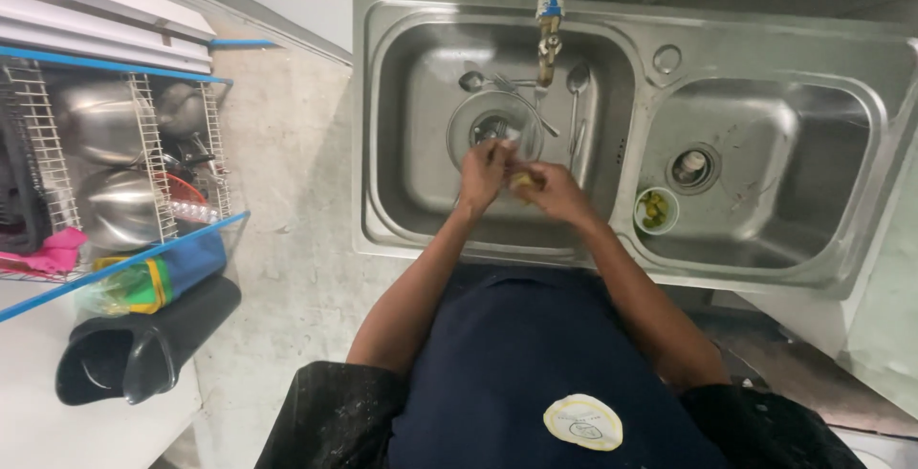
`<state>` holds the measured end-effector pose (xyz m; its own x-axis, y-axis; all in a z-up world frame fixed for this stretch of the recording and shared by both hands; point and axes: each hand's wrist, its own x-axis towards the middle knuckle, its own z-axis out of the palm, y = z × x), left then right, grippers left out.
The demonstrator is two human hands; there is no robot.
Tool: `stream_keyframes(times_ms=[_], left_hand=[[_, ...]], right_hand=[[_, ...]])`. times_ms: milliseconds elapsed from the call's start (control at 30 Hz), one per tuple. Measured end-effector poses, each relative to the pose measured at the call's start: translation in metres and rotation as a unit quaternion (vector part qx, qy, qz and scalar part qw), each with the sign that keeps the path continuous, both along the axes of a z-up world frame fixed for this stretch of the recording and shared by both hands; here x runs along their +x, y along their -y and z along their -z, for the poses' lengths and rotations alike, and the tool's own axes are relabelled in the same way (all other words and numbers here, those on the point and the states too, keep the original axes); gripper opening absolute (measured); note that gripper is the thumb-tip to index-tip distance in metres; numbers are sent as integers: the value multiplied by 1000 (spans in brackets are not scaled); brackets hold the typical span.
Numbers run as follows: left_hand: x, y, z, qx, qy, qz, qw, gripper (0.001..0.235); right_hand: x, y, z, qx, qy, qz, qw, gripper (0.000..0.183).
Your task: The person scrubs a fork, spoon, and knife with a yellow sponge in a double-basin stainless steel sink. They rinse the cutlery under running water from the faucet and then place the cleaned items into a blue dish rack on the left.
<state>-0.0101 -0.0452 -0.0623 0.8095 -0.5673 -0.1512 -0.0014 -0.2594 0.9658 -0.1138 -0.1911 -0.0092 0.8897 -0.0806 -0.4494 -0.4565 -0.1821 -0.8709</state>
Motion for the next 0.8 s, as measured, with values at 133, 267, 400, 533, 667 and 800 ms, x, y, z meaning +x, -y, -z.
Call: stream_keyframes(times_ms=[133,267,400,533,667,800], left_hand=[[5,-6,-70,26,-162,-70,984,32],[-8,-11,-51,69,-61,-40,995,24],[-8,-15,-61,60,-12,-19,998,18],[16,-32,-92,139,101,15,985,17],[39,-56,-109,260,167,120,944,20],[45,-49,-125,324,174,218,904,22]], right_hand=[[-3,1,39,219,74,268,935,46],[29,-18,19,332,36,373,866,35],[49,-22,-3,217,19,350,911,22],[52,3,22,185,127,362,905,20],[66,29,-21,92,154,228,957,28],[75,10,-54,-100,133,-154,974,42]])
